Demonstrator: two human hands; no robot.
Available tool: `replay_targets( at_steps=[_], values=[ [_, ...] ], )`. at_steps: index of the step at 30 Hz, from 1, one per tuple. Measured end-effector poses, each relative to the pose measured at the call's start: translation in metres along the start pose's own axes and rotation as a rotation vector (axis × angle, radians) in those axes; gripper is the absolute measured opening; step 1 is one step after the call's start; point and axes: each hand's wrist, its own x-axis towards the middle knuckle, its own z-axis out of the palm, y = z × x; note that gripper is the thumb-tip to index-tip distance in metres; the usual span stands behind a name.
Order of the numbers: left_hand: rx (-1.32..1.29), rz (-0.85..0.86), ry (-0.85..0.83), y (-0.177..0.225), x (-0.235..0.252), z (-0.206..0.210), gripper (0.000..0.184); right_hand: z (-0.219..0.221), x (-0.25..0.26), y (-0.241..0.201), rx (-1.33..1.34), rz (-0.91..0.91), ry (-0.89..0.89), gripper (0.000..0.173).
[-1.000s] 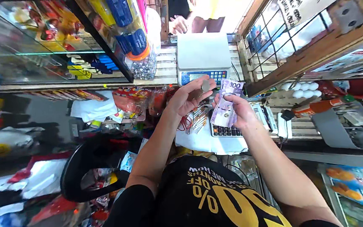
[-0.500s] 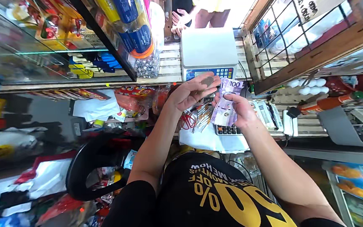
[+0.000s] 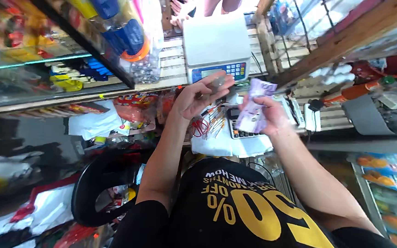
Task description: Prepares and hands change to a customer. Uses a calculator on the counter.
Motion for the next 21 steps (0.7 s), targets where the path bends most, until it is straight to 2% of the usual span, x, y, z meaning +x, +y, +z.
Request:
replay_targets(
  at_steps=[2, 4, 6, 8, 9, 11, 13, 16, 18, 19, 21],
  values=[
    [0.036, 0.009, 0.217, -0.008, -0.004, 0.012, 0.035, -0.007, -0.007, 0.034, 0.006, 0.128, -0.019, 0.025],
    [0.065, -0.023, 0.502, -0.023, -0.006, 0.019, 0.035, -0.009, -0.012, 0.074, 0.044, 0.28, -0.018, 0.028],
    [0.188, -0.113, 0.601, -0.045, -0.012, 0.019, 0.039, -0.005, -0.014, 0.103, 0.133, 0.388, 0.036, 0.029],
    [0.371, -0.118, 0.573, -0.071, -0.02, 0.023, 0.046, 0.005, -0.014, 0.109, 0.16, 0.392, 0.091, 0.027],
    [0.462, -0.057, 0.521, -0.083, -0.025, 0.026, 0.046, 0.011, -0.013, 0.107, 0.154, 0.358, 0.097, 0.024],
    [0.613, 0.116, 0.431, -0.103, -0.027, 0.032, 0.044, 0.02, -0.011, 0.098, 0.156, 0.254, 0.012, 0.03],
    [0.639, 0.312, 0.38, -0.112, -0.016, 0.036, 0.039, 0.027, -0.001, 0.088, 0.191, 0.137, -0.076, 0.035],
    [0.74, 0.578, 0.353, -0.098, -0.004, 0.043, 0.038, 0.044, 0.012, 0.068, 0.298, 0.062, -0.024, 0.034],
    [0.911, 0.683, 0.443, -0.07, -0.005, 0.042, 0.03, 0.052, 0.02, 0.051, 0.352, 0.033, 0.003, 0.037],
    [1.004, 0.638, 0.505, -0.055, -0.006, 0.039, 0.022, 0.054, 0.026, 0.043, 0.378, 0.013, -0.031, 0.042],
    [1.108, 0.34, 0.53, -0.031, -0.007, 0.028, 0.039, 0.063, 0.038, 0.027, 0.366, -0.044, -0.064, 0.046]
  ],
)
